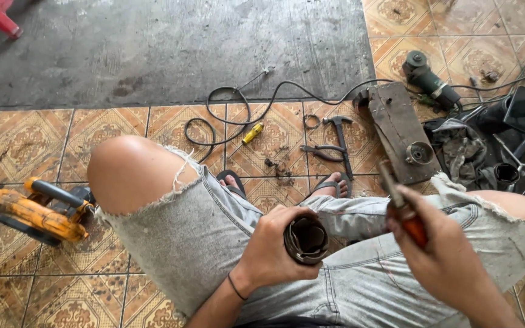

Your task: Extracting copper wire from a motor stator using pliers while sitting on the floor.

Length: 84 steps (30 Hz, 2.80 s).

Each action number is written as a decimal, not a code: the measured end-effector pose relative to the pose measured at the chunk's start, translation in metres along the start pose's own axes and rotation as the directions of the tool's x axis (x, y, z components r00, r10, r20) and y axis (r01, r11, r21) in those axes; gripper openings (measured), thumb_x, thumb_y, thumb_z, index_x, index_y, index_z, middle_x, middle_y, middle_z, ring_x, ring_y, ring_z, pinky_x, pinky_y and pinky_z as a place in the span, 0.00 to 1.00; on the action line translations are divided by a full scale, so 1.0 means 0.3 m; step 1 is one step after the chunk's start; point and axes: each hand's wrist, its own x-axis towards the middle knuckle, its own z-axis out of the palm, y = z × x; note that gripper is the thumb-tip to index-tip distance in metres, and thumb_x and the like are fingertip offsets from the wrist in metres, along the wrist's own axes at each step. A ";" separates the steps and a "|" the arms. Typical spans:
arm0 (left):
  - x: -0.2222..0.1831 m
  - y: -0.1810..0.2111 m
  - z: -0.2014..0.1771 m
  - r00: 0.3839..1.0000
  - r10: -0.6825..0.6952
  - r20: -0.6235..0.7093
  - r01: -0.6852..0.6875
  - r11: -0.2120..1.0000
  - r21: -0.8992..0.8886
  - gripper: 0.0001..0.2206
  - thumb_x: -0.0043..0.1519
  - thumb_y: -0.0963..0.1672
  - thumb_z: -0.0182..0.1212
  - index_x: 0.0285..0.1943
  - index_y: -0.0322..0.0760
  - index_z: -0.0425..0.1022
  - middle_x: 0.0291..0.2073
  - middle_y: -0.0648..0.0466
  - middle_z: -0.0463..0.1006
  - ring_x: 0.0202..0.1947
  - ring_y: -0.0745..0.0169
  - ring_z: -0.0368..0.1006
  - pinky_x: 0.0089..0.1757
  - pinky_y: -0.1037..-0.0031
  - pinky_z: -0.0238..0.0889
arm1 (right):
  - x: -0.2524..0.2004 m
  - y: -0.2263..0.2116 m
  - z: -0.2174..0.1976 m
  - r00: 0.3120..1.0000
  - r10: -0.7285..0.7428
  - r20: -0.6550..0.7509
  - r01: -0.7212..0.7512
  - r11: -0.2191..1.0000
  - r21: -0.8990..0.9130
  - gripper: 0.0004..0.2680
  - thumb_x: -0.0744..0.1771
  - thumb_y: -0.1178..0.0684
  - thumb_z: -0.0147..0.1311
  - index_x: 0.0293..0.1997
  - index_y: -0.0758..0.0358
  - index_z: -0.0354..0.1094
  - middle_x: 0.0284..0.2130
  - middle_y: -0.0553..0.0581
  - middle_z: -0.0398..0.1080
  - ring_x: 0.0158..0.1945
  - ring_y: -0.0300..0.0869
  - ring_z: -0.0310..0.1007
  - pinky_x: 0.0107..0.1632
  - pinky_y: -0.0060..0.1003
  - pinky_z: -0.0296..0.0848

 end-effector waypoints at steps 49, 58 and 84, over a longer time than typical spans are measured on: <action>-0.018 -0.033 0.012 0.990 -0.134 0.035 0.134 0.991 0.019 0.35 0.38 0.51 0.73 0.56 0.32 0.74 0.47 0.48 0.81 0.46 0.56 0.74 0.49 0.69 0.68 | -0.052 0.100 0.210 0.890 -0.283 0.359 0.378 0.897 -0.230 0.27 0.63 0.58 0.50 0.74 0.60 0.51 0.48 0.57 0.64 0.45 0.51 0.73 0.53 0.43 0.70; -0.012 -0.024 0.025 0.992 -0.120 0.038 0.117 0.992 0.056 0.34 0.38 0.50 0.70 0.55 0.30 0.73 0.46 0.48 0.81 0.44 0.55 0.73 0.47 0.69 0.69 | -0.034 0.072 0.248 0.883 -0.297 0.364 0.434 0.812 -0.391 0.27 0.64 0.54 0.49 0.75 0.56 0.50 0.55 0.58 0.62 0.52 0.55 0.67 0.50 0.49 0.67; -0.021 -0.013 0.023 0.999 -0.026 -0.021 0.028 0.996 0.089 0.33 0.36 0.48 0.75 0.53 0.32 0.75 0.45 0.49 0.82 0.40 0.55 0.71 0.43 0.69 0.67 | -0.028 0.134 0.098 0.912 -0.359 -0.196 0.324 0.927 -0.191 0.18 0.59 0.64 0.58 0.54 0.62 0.73 0.45 0.58 0.78 0.45 0.48 0.77 0.54 0.41 0.73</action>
